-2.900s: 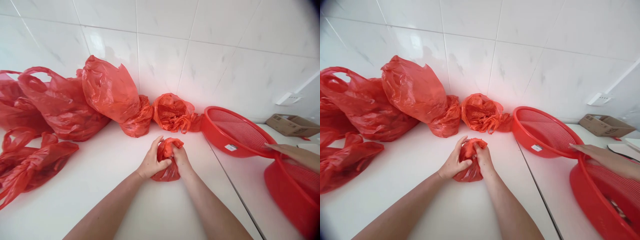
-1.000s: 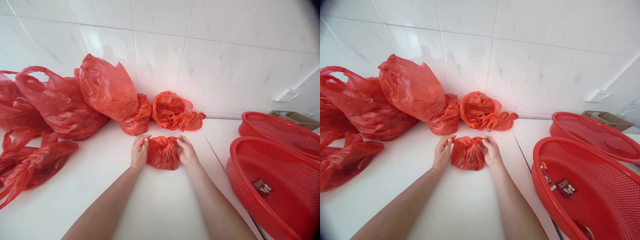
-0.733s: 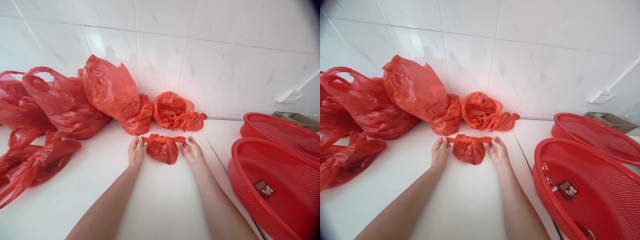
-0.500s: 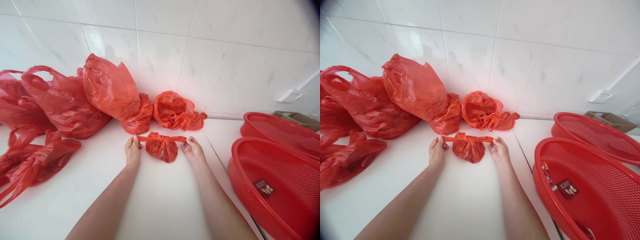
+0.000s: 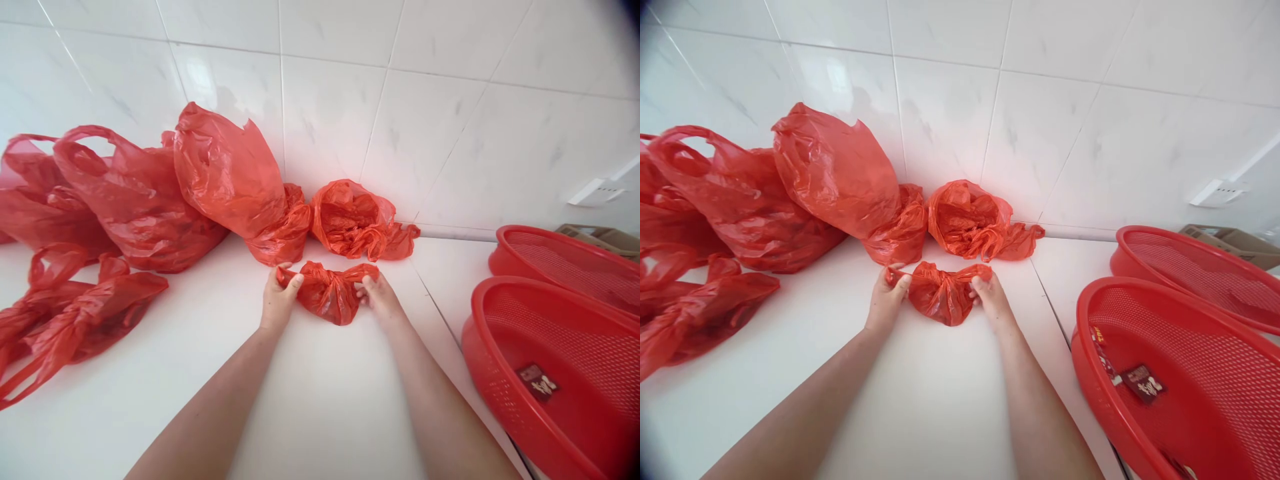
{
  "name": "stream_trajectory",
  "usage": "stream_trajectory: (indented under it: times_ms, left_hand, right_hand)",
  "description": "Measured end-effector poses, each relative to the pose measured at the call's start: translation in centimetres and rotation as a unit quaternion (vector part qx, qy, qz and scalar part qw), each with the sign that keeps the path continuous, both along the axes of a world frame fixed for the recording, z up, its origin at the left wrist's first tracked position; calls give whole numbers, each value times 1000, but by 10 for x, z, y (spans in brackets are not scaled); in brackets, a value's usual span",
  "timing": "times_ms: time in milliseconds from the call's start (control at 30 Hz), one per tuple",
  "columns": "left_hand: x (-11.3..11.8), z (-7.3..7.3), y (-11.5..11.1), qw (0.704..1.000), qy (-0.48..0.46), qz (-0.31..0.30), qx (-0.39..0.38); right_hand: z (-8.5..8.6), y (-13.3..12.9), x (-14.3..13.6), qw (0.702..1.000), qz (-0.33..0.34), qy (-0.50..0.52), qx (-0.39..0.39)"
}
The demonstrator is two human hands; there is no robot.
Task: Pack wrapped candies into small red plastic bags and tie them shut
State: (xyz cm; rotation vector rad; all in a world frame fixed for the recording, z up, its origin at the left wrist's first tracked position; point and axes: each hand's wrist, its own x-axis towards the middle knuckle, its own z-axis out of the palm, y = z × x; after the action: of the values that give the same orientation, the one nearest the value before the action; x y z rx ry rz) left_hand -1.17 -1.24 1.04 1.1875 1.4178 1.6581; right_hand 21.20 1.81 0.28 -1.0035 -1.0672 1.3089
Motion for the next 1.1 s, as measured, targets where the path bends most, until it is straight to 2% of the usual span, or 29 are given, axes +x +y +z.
stream_trajectory:
  times_ms: [67, 133, 333, 467, 567, 633, 667, 733, 800, 867, 967, 1100]
  left_hand:
    - [3, -1, 0, 999, 19, -40, -26]
    - [6, -3, 0, 997, 21, -54, -41]
    - [7, -8, 2, 999, 15, -8, -32]
    - [5, -7, 2, 999, 25, 13, -28]
    - [6, 0, -2, 991, 108, 72, 43]
    - [10, 5, -8, 958, 235, 103, 130]
    - [14, 7, -11, 933, 304, 97, 164]
    - [24, 8, -18, 889, 417, 43, 183]
    - [34, 5, -23, 855, 496, -27, 148]
    - [41, 1, -25, 834, 538, -80, 95]
    - [42, -1, -24, 827, 548, -117, 51]
    - [31, 3, -21, 840, 521, -144, 46]
  right_hand:
    - [-2, -2, -5, 995, -12, -94, 7]
    - [-4, -2, -9, 991, -28, -129, 7]
    - [-5, 4, -16, 986, -82, -143, -27]
    - [-3, 1, -16, 985, -75, -153, -19]
    - [-1, -4, -16, 986, -43, -160, 11]
    - [0, -7, -18, 981, -22, -191, 40]
    - [-1, -8, -19, 975, -12, -216, 57]
    - [-1, -9, -21, 958, 8, -271, 91]
    - [-1, -10, -22, 943, 30, -313, 113]
    - [-1, -10, -22, 933, 43, -336, 123]
    - [2, -11, -22, 930, 51, -339, 130]
    - [5, -12, -20, 947, 39, -296, 116]
